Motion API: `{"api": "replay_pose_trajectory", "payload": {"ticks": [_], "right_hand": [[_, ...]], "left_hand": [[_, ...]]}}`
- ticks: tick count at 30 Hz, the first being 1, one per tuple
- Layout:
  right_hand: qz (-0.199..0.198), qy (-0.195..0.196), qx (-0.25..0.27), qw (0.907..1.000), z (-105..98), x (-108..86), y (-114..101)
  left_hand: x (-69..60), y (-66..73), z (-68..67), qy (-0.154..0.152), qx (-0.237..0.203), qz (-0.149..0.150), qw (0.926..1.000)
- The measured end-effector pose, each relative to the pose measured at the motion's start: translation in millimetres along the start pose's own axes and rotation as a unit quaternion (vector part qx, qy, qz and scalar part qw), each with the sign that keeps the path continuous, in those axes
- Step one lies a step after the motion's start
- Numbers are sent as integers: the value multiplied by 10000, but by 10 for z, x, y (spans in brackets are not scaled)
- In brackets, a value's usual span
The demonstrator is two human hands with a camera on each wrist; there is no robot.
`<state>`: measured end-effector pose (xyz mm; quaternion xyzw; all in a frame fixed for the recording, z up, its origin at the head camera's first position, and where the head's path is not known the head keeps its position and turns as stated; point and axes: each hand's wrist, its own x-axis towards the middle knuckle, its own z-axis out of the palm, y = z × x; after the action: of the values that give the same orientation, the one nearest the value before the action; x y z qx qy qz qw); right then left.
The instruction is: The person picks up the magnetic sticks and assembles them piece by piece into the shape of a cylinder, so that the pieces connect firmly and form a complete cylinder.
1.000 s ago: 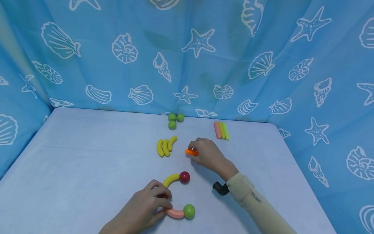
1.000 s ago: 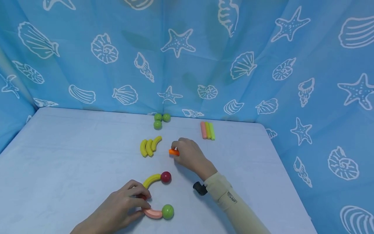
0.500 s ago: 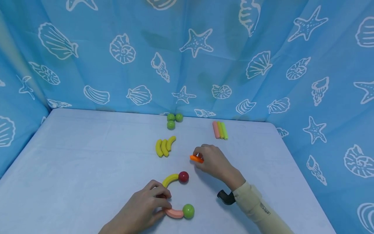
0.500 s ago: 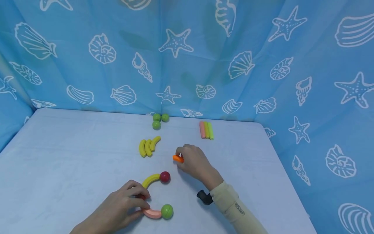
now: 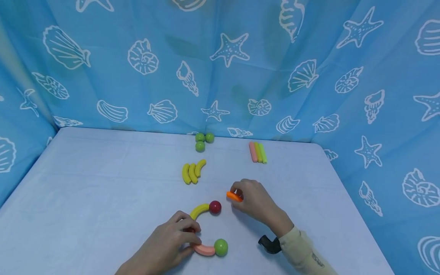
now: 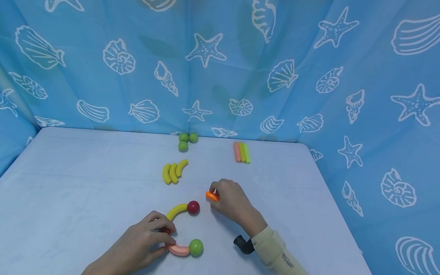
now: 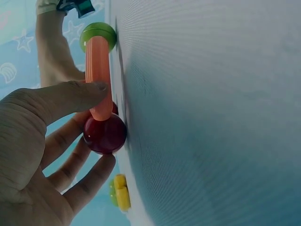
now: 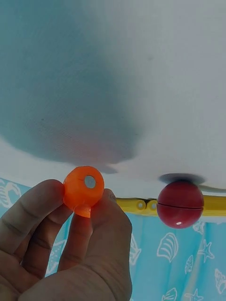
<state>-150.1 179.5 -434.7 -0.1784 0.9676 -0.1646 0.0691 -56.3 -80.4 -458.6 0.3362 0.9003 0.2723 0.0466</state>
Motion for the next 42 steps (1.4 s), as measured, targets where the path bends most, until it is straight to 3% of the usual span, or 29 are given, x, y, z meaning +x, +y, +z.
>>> {"api": "replay_pose_trajectory", "payload": {"ticks": [23,42], "right_hand": [[43,-60,453,9989,101,-326,-65],[57,-176,594,9981,159,-370,-178]], "left_hand": [[-15,-3,-12,104,109,126,9998],[-26,2,-20,131,100,145,9998]]}}
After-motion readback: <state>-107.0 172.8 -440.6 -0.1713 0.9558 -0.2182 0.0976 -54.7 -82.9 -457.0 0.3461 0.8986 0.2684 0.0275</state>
